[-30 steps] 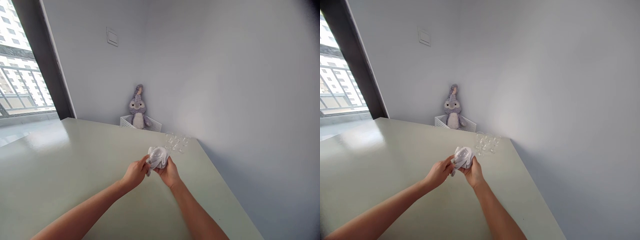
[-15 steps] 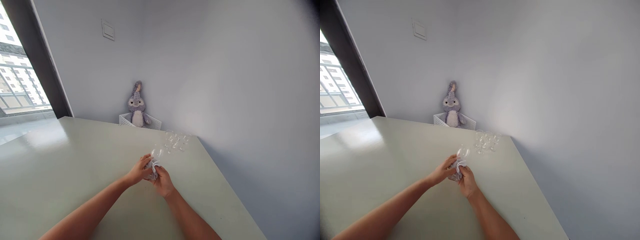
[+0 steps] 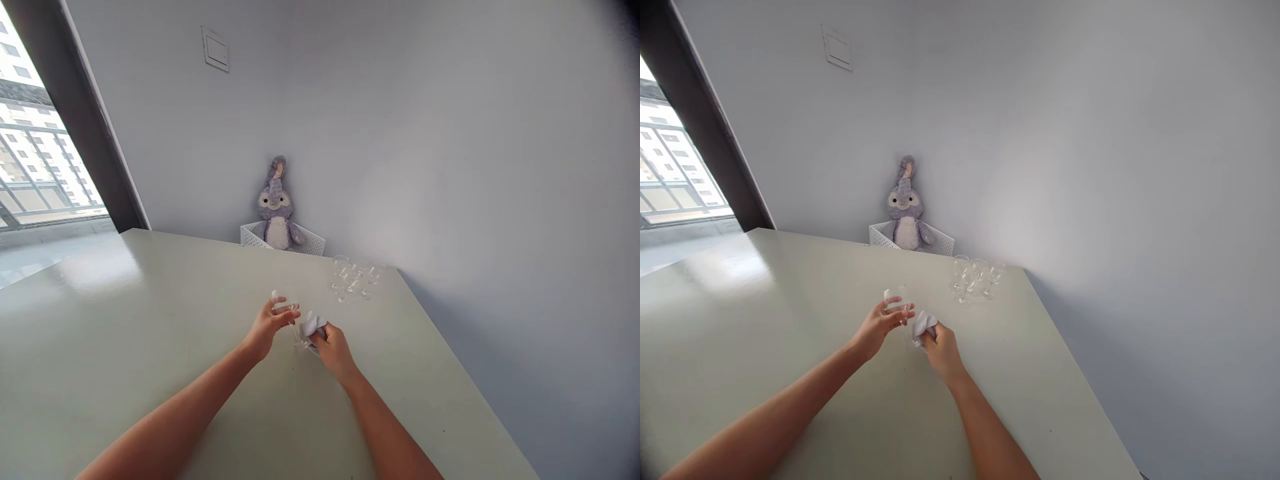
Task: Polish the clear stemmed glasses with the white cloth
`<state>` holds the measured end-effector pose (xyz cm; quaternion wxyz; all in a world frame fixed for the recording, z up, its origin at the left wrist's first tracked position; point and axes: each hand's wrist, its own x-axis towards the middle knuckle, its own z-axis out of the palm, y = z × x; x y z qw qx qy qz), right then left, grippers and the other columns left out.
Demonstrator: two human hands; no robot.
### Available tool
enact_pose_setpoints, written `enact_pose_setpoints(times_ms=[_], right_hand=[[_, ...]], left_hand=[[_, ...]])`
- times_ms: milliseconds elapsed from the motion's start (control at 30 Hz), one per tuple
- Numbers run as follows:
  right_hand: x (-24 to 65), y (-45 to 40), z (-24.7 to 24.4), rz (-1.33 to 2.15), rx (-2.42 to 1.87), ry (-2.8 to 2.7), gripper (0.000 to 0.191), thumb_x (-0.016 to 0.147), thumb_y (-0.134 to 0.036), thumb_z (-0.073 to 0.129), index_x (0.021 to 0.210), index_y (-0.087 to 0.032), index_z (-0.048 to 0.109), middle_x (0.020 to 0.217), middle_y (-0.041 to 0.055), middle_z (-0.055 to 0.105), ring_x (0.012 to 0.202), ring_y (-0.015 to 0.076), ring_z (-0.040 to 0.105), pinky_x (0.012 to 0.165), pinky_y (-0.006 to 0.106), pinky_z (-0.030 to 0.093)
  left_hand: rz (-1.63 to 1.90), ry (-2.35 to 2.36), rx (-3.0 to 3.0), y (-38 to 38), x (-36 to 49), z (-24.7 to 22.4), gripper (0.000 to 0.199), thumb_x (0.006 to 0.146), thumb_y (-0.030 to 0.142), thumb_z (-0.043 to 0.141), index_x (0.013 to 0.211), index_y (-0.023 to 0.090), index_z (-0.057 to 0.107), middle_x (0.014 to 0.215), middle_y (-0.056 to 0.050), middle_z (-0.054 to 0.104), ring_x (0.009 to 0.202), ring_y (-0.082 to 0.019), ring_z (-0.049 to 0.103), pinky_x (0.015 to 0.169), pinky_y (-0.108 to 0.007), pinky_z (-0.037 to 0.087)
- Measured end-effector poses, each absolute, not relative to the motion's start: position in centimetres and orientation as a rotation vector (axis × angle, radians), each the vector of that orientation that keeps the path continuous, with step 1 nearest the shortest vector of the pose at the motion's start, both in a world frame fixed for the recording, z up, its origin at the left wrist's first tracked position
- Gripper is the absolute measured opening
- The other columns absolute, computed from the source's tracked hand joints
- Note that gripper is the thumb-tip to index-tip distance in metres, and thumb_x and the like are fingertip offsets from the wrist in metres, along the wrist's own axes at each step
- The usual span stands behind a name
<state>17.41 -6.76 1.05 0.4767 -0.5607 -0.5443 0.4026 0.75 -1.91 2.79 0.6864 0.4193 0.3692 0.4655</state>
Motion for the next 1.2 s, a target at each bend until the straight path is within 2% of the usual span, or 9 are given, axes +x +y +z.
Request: enact_pose_setpoints(times_ms=[133,200,300,467,600,700,900,1033,1200], right_hand=[[18.1,-6.7,1.2,0.769,-1.443,-1.355,0.025,0.076,-0.038,0.051,0.076,-0.015,0.062,0.06,-0.0001,0.053,0.055,0.0127,0.045,0.052,0.024,0.034],[17.3,-7.3,1.6,0.571,-1.363,-1.562,0.027,0.078,-0.035,0.051,0.097,-0.018,0.061,0.083,0.0052,0.06,0.069,0.017,0.052,0.061,0.027,0.04],[15.4,-8.2,1.6,0.172,-1.274,-1.985,0.044,0.077,-0.028,0.054,0.12,-0.029,0.048,0.123,0.0084,0.046,0.094,0.023,0.05,0.075,0.034,0.043],[14.8,-8.1,-0.1,-0.168,-1.345,-2.083,0.037,0.082,-0.02,0.045,0.119,-0.026,0.047,0.114,0.0121,0.046,0.093,0.0233,0.05,0.063,0.031,0.045],[15.8,-7.5,-0.5,0.15,-1.285,-1.838,0.046,0.083,-0.023,0.042,0.128,-0.021,0.034,0.119,0.0142,0.046,0.103,0.0245,0.048,0.074,0.036,0.046],[15.2,-7.4,-0.1,0.576,-1.257,-1.498,0.048,0.086,-0.03,0.039,0.132,-0.023,0.025,0.114,0.0098,0.054,0.101,0.0209,0.052,0.082,0.036,0.043],[13.4,-7.5,0.2,1.059,-1.155,-1.028,0.038,0.082,-0.048,0.043,0.103,-0.019,0.057,0.098,0.0071,0.063,0.09,0.0201,0.057,0.078,0.031,0.044],[13.1,-7.8,0.0,1.345,-1.091,-0.814,0.045,0.076,-0.055,0.048,0.097,-0.017,0.059,0.082,0.0068,0.065,0.07,0.0186,0.058,0.059,0.027,0.043],[13.2,-8.4,0.0,1.427,-1.184,-1.049,0.046,0.077,-0.058,0.044,0.081,-0.015,0.061,0.06,0.002,0.059,0.054,0.015,0.052,0.052,0.025,0.038]], left_hand=[[1.149,0.832,0.687,-0.6,-0.1,2.5,0.043,0.064,0.022,0.072,0.098,0.017,0.045,0.097,-0.011,0.063,0.088,-0.022,0.063,0.081,-0.039,0.049],[1.16,0.856,0.569,-0.3,-0.1,2.2,0.031,0.068,0.021,0.069,0.09,0.016,0.048,0.09,-0.008,0.064,0.086,-0.02,0.063,0.078,-0.033,0.051],[1.015,0.867,0.453,-0.8,0.6,1.5,0.015,0.075,0.025,0.061,0.075,0.013,0.052,0.072,-0.006,0.062,0.07,-0.017,0.064,0.066,-0.028,0.053],[0.942,0.732,0.353,-3.0,2.4,1.4,0.017,0.077,0.028,0.057,0.069,0.015,0.053,0.062,-0.002,0.06,0.057,-0.011,0.059,0.055,-0.022,0.051],[1.101,0.691,0.401,-4.4,3.3,2.1,0.008,0.075,0.02,0.059,0.077,0.015,0.053,0.078,-0.005,0.063,0.074,-0.014,0.063,0.071,-0.024,0.052],[1.266,0.713,0.497,-5.2,3.7,2.4,0.021,0.072,0.021,0.063,0.083,0.019,0.045,0.088,-0.005,0.063,0.09,-0.017,0.062,0.082,-0.03,0.05],[1.361,0.946,1.074,-5.6,3.5,2.5,0.044,0.067,0.03,0.066,0.101,0.022,0.038,0.092,-0.005,0.062,0.086,-0.018,0.063,0.079,-0.034,0.049],[1.429,1.04,1.425,-5.0,3.1,1.9,0.038,0.067,0.028,0.065,0.097,0.021,0.042,0.092,-0.004,0.061,0.087,-0.018,0.061,0.08,-0.033,0.046],[1.584,1.064,1.601,-3.5,1.9,1.9,0.028,0.073,0.025,0.058,0.095,0.023,0.042,0.087,-0.001,0.06,0.086,-0.015,0.061,0.083,-0.033,0.045]])
